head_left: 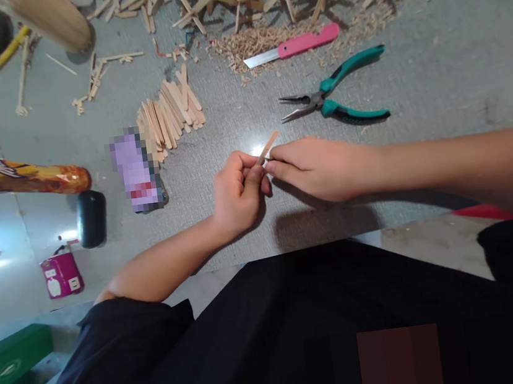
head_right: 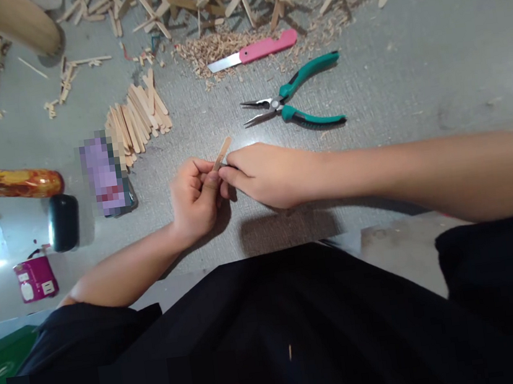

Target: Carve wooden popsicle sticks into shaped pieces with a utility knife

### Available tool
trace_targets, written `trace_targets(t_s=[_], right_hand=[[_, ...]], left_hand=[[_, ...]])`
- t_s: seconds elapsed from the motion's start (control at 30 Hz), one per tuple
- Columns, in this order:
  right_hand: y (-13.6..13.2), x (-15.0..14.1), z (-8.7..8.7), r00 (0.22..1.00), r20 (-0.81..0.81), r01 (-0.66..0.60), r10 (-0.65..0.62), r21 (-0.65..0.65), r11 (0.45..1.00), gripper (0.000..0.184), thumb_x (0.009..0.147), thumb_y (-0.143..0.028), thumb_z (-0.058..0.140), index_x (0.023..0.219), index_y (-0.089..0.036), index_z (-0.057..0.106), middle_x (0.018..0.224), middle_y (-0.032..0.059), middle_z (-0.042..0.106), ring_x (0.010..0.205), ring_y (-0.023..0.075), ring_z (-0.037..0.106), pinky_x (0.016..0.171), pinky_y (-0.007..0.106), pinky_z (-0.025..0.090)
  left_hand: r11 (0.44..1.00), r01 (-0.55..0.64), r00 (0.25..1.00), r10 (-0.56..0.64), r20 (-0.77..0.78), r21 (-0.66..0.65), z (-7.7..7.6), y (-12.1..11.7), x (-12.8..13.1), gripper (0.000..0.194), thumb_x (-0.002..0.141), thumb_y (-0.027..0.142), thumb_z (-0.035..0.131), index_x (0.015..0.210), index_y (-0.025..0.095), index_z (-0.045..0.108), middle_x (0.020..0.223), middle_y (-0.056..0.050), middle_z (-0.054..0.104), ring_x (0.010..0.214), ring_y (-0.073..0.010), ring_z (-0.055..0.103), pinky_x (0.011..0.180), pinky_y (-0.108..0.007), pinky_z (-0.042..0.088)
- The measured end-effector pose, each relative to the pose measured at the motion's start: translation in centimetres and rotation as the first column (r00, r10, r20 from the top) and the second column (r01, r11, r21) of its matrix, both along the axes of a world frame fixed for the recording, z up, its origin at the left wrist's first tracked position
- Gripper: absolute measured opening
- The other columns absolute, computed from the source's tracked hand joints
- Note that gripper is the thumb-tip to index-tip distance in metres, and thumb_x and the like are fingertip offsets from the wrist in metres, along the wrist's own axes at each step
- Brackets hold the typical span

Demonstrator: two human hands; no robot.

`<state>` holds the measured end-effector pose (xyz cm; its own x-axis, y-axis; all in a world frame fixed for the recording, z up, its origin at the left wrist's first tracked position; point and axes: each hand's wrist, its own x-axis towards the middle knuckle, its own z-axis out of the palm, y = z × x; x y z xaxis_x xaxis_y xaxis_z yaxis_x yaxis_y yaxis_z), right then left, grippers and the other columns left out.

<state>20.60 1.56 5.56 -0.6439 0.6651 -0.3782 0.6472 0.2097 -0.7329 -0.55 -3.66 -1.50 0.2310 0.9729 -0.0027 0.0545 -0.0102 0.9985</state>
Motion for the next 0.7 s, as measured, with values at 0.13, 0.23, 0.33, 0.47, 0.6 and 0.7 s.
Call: trace_targets(t_s=[0.13,0.23,0.33,0.47,0.6,0.7], right_hand=[[-0.1,-0.2,-0.2,0.997,0.084,-0.003,0.0,0.029,1.0,0.04,0.118,-0.04,0.041,0.101,-0.022,0.072,0.104,0.0145,0.082,0.095,0.0306,0.073,0.082,0.041,0.044],[-0.3,-0.2,-0.5,0.99,0.137,0.009,-0.019,0.075,0.997,0.042,0.119,-0.046,0.041,0.103,-0.023,0.072,0.101,0.0151,0.081,0.092,0.0327,0.074,0.078,0.042,0.044],[-0.5,-0.2,-0.6,0.987,0.152,0.022,-0.041,0.125,0.992,0.043,0.119,-0.051,0.042,0.108,-0.022,0.073,0.1,0.0168,0.081,0.089,0.0357,0.075,0.076,0.043,0.043],[-0.6,-0.1,-0.5,0.98,0.198,-0.007,-0.03,0.179,0.984,0.05,0.119,-0.052,0.037,0.119,-0.018,0.073,0.103,0.0208,0.082,0.088,0.0385,0.075,0.071,0.044,0.04],[-0.6,0.0,-0.6,0.978,0.203,0.003,-0.05,0.224,0.975,0.048,0.12,-0.049,0.036,0.121,-0.016,0.07,0.104,0.0202,0.082,0.09,0.0358,0.075,0.071,0.043,0.036],[-0.3,0.3,-0.7,0.986,0.14,0.057,-0.089,0.216,0.975,0.04,0.12,-0.05,0.045,0.11,-0.02,0.07,0.096,0.0146,0.079,0.085,0.0312,0.073,0.071,0.041,0.038]], left_hand=[[1.0,0.011,0.998,-0.01,-0.059,0.009,-0.1,-0.2,-0.2,0.035,0.115,0.056,0.066,0.105,0.023,0.063,0.07,0.004,0.071,0.056,-0.0093,0.06,0.055,-0.023,0.043],[1.0,0.02,0.996,-0.018,-0.088,0.019,0.0,-0.2,-0.2,0.034,0.116,0.056,0.065,0.106,0.023,0.063,0.071,0.004,0.071,0.055,-0.0087,0.059,0.054,-0.023,0.041],[1.0,0.01,0.997,-0.01,-0.08,0.003,0.4,0.0,0.0,0.036,0.115,0.057,0.066,0.105,0.023,0.063,0.068,0.004,0.071,0.053,-0.0085,0.059,0.053,-0.023,0.042],[0.998,-0.041,0.996,0.037,-0.083,-0.038,0.9,0.3,0.4,0.038,0.114,0.058,0.068,0.103,0.023,0.064,0.065,0.005,0.07,0.051,-0.0084,0.06,0.051,-0.022,0.043],[0.994,-0.081,0.995,0.076,-0.071,-0.07,1.4,0.4,0.6,0.04,0.111,0.061,0.071,0.102,0.022,0.065,0.065,0.004,0.072,0.047,-0.008,0.058,0.046,-0.022,0.041],[0.991,-0.095,0.995,0.094,-0.02,-0.09,1.5,0.5,0.7,0.042,0.109,0.063,0.073,0.101,0.023,0.064,0.065,0.004,0.073,0.043,-0.0071,0.055,0.041,-0.021,0.038]])
